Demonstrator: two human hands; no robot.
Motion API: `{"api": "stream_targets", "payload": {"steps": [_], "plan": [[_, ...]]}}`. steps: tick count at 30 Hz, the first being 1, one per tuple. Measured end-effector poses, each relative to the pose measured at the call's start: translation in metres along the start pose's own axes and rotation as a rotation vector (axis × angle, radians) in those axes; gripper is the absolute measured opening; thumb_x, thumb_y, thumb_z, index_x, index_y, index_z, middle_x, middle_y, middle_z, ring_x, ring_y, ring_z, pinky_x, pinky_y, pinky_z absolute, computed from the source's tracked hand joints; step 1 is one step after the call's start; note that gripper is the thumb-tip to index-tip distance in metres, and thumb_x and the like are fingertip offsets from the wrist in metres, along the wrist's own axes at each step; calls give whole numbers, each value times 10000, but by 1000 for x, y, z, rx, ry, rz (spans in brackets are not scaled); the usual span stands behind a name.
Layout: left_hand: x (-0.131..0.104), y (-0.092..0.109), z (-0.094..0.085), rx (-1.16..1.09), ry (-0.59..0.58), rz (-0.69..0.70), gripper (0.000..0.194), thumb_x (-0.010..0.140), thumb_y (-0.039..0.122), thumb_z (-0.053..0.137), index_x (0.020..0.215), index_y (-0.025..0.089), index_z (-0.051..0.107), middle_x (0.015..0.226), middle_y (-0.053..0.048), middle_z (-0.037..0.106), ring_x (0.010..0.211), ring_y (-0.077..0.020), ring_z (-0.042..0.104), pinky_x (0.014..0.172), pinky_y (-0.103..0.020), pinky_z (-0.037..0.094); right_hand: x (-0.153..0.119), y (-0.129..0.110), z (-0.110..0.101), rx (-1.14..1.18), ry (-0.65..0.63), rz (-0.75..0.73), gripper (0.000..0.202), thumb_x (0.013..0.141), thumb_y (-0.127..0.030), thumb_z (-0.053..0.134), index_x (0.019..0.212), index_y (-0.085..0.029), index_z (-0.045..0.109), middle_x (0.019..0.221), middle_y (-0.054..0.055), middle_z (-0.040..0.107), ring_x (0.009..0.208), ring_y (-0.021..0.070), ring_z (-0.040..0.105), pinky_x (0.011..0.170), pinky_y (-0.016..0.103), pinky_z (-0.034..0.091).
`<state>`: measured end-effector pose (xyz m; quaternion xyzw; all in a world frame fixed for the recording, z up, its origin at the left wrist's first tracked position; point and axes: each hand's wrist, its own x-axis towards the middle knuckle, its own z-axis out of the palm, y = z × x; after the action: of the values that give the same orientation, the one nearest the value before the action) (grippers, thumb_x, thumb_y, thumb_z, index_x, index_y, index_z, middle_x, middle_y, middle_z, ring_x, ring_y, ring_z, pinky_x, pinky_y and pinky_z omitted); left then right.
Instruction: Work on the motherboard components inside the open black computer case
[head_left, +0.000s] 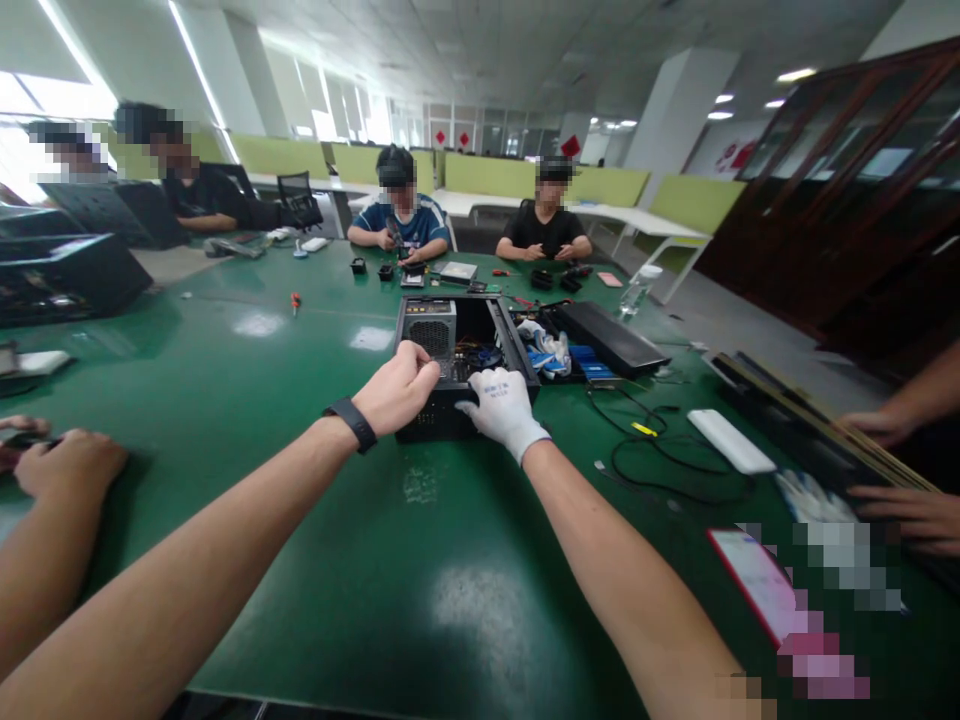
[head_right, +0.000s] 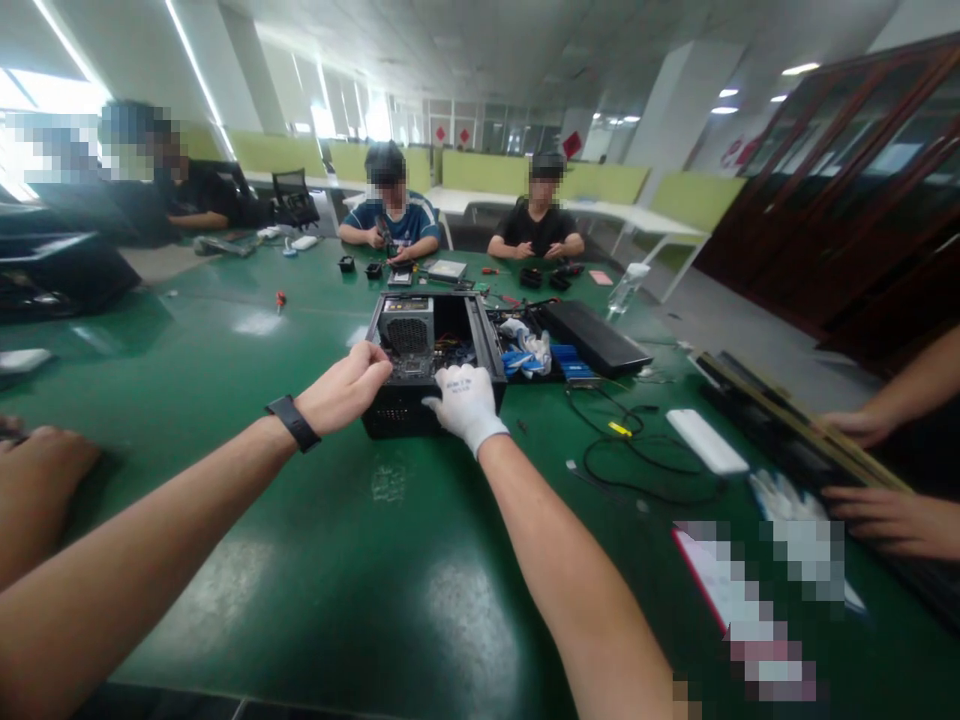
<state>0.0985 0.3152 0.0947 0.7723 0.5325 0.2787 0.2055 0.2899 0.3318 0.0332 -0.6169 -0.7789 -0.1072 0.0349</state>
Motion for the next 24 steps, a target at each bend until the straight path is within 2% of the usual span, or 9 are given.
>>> {"api": "stream_targets", "payload": {"steps": [6, 9, 13, 18, 24], "plan": [[5, -2, 10, 194, -17, 71, 318, 889, 393, 433, 1025, 132, 554, 971, -123, 635, 900, -234, 589, 835, -352, 464, -41, -11, -6, 18, 24, -5, 463, 911, -578, 475, 1124, -183, 590, 1082, 90, 614, 1019, 233, 554, 892, 420, 403], [7, -7, 15, 323, -119, 129, 366, 850, 406, 513, 1080, 137, 604, 969, -121, 665, 935, -245, 610, 868, -337, 461, -66, -17, -12, 34, 30, -6, 444, 913, -578, 454, 1087, -193, 592, 1062, 118, 623, 999, 251, 540, 842, 398, 360], [10, -11, 23, 492, -279, 107, 385, 791, 401, 604, 1094, 170, 658, 1001, -104, 714, 926, -244, 651, 828, -300, 470, -103, -26, -20, 54, 40, -5, 424, 900, -578, 485, 1079, -208, 592, 1056, 110, 625, 983, 253, 525, 811, 385, 328], [8, -12, 41, 656, -429, 64, 283, 677, 387, 717, 881, 191, 708, 936, -111, 740, 890, -249, 676, 764, -287, 487, -142, -36, -27, 78, 46, 1, 398, 872, -574, 547, 1031, -213, 605, 998, 91, 626, 930, 246, 522, 777, 374, 312], [-3, -6, 63, 740, -550, 31, 288, 541, 344, 807, 745, 164, 711, 887, -159, 739, 863, -297, 695, 737, -329, 530, -190, -46, -36, 116, 55, -8, 356, 848, -565, 588, 960, -228, 587, 947, 58, 609, 885, 244, 506, 739, 374, 287]]}}
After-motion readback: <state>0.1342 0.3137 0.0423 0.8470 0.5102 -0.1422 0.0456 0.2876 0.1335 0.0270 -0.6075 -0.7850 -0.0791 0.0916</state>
